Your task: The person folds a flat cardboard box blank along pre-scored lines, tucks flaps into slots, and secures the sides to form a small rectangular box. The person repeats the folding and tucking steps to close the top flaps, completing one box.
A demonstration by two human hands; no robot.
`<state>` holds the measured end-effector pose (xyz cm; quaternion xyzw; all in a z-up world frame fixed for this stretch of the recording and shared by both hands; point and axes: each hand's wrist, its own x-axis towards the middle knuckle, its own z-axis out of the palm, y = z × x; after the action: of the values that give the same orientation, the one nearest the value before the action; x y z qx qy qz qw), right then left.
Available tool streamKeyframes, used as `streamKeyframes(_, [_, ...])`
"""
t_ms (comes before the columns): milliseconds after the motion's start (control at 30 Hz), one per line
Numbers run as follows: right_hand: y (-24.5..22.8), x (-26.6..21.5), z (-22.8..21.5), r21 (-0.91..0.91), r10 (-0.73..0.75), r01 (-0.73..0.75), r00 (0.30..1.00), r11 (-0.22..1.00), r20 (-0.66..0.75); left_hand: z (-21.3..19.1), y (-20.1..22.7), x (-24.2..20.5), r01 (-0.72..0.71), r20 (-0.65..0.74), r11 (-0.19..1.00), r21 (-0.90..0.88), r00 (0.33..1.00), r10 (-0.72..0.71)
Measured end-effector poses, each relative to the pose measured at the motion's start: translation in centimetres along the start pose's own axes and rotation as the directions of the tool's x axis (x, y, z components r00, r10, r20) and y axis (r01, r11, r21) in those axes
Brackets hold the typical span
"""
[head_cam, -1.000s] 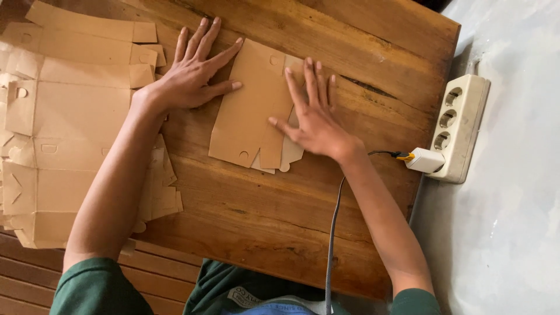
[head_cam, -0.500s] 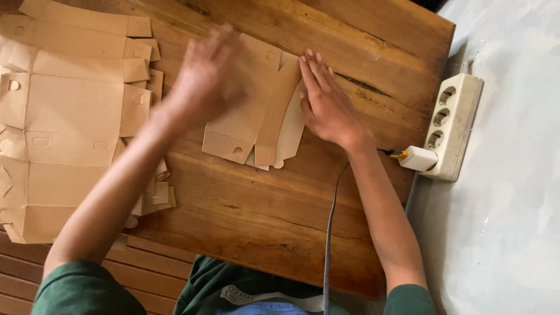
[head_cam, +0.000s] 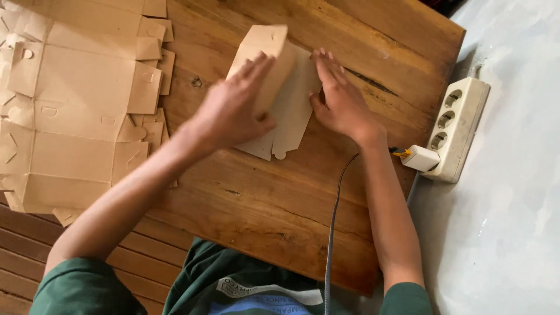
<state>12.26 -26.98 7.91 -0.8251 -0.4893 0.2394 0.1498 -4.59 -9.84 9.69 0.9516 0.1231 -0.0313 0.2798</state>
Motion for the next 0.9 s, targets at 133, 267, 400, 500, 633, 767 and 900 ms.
streamKeyframes(133, [1.1, -0.2, 1.1, -0.092, -0.165, 0.157, 0.983, 0.983, -0.079, -5.8, -1.0, -1.3, -0.025, -0.092, 0.992, -0.123, 0.996, 0.014])
streamKeyframes(267, [0.6, -0.6, 1.2, -0.135, -0.153, 0.140, 0.984, 0.981, -0.092, -8.4, -5.1, -1.9, -0.026, -0.196, 0.996, 0.084, 0.980, 0.042])
streamKeyframes(400, [-1.3, -0.9, 0.4, -0.156, -0.078, 0.067, 0.995, 0.985, -0.064, -7.4, -8.7, -2.6, 0.012, -0.337, 0.964, 0.266, 0.938, 0.081])
streamKeyframes(500, [-3.0, -1.1, -0.4, -0.201, 0.081, -0.074, 0.996, 0.977, 0.027, -5.7, -9.1, -2.5, -0.003, -0.384, 0.926, 0.378, 0.909, 0.160])
streamKeyframes(633, [-2.2, -1.5, 0.4, -0.224, 0.086, -0.084, 0.996, 0.971, 0.000, -0.4, -7.3, -2.8, -0.116, -0.238, 0.918, 0.379, 0.947, 0.218])
streamKeyframes(767, [-2.0, -1.8, 0.4, -0.214, 0.019, -0.032, 0.998, 0.976, -0.062, 2.9, -5.1, -3.5, -0.202, -0.112, 0.953, 0.227, 0.966, 0.231])
streamKeyframes(900, [-1.2, -1.4, 0.8, -0.194, 0.017, -0.048, 0.988, 0.980, -0.155, 4.3, -6.4, -3.1, -0.202, -0.136, 0.953, 0.225, 0.962, 0.236])
